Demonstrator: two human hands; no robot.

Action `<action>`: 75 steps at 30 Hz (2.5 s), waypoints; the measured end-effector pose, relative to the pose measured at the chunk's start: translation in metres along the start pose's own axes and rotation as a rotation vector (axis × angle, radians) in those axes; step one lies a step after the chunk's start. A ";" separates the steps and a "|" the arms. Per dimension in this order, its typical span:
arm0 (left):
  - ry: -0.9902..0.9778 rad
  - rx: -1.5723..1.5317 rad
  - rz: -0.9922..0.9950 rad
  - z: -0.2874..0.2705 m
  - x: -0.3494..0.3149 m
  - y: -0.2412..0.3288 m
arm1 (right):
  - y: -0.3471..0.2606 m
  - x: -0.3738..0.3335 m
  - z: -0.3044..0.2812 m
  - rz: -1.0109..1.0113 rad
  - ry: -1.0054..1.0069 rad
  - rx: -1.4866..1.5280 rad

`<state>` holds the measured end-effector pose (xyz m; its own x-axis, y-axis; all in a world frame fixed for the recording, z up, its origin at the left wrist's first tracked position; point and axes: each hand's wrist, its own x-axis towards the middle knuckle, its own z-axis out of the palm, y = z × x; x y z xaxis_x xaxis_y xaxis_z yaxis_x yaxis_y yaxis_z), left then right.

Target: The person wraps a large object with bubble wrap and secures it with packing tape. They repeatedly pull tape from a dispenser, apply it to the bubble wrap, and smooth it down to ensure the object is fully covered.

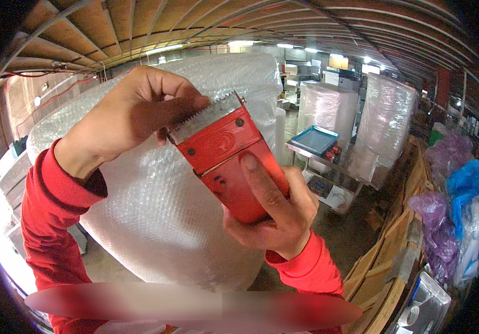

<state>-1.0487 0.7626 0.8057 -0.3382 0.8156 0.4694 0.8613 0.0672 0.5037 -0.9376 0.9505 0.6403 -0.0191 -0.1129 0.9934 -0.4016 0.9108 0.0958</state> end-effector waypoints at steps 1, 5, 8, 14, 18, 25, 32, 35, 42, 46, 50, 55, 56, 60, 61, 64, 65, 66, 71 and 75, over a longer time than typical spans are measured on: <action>0.007 0.061 0.053 -0.001 0.006 -0.001 | 0.002 0.002 0.001 -0.004 -0.005 -0.010; 0.012 0.179 0.071 -0.009 0.029 -0.002 | 0.013 0.011 0.005 0.057 -0.027 0.041; 0.014 0.060 -0.045 -0.016 0.041 0.005 | 0.018 0.018 0.010 0.024 0.028 0.052; -0.051 0.000 -0.036 -0.017 0.043 0.005 | 0.022 0.026 0.018 0.013 0.066 0.012; 0.036 0.083 -0.003 -0.023 0.054 -0.009 | 0.024 0.024 0.027 0.003 0.131 0.082; 0.363 0.464 -0.215 -0.088 0.099 -0.015 | 0.030 0.076 0.032 0.240 -0.138 0.257; 0.297 1.412 -0.141 -0.068 0.071 -0.061 | 0.027 0.082 0.008 0.384 -0.542 0.287; 0.273 1.241 -0.206 -0.067 0.064 -0.055 | 0.020 0.017 0.008 0.444 -0.429 0.372; 0.067 1.303 0.715 -0.029 0.025 -0.064 | 0.029 0.025 -0.010 0.683 -0.913 0.269; -0.039 1.281 0.619 0.030 0.014 -0.096 | 0.043 0.078 -0.014 0.596 -1.168 0.250; 0.091 1.347 0.565 0.045 0.014 -0.107 | 0.058 0.094 0.020 -0.165 -1.339 0.486; -0.086 1.425 0.399 0.046 -0.010 -0.108 | 0.064 0.067 0.018 0.099 -1.555 0.296; -0.130 1.379 0.386 0.050 -0.014 -0.109 | 0.076 0.055 -0.002 0.170 -1.464 0.245; -0.484 0.982 0.420 0.080 -0.013 -0.096 | 0.110 0.001 -0.048 0.480 -0.791 0.361; -0.323 0.773 0.309 0.088 -0.007 -0.088 | 0.113 -0.019 -0.048 0.391 -0.512 0.343; -0.104 0.254 -0.094 0.107 0.031 -0.065 | 0.119 -0.071 -0.043 0.303 -0.187 0.269; -0.077 0.001 -0.180 0.113 0.045 -0.059 | 0.121 -0.083 -0.041 0.242 -0.088 0.244; -0.070 -0.196 -0.321 0.119 0.057 -0.056 | 0.122 -0.092 -0.040 0.242 -0.058 0.217; -0.126 -0.478 -0.233 0.155 0.091 -0.073 | 0.139 -0.112 -0.044 0.231 -0.053 0.203; -0.068 -0.229 -0.284 0.170 0.125 -0.072 | 0.159 -0.118 -0.040 0.223 -0.075 0.129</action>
<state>-1.0883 0.9573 0.7048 -0.5191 0.8196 0.2425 0.6268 0.1722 0.7599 -0.9630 1.1245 0.5404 -0.1858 0.0520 0.9812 -0.4933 0.8587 -0.1389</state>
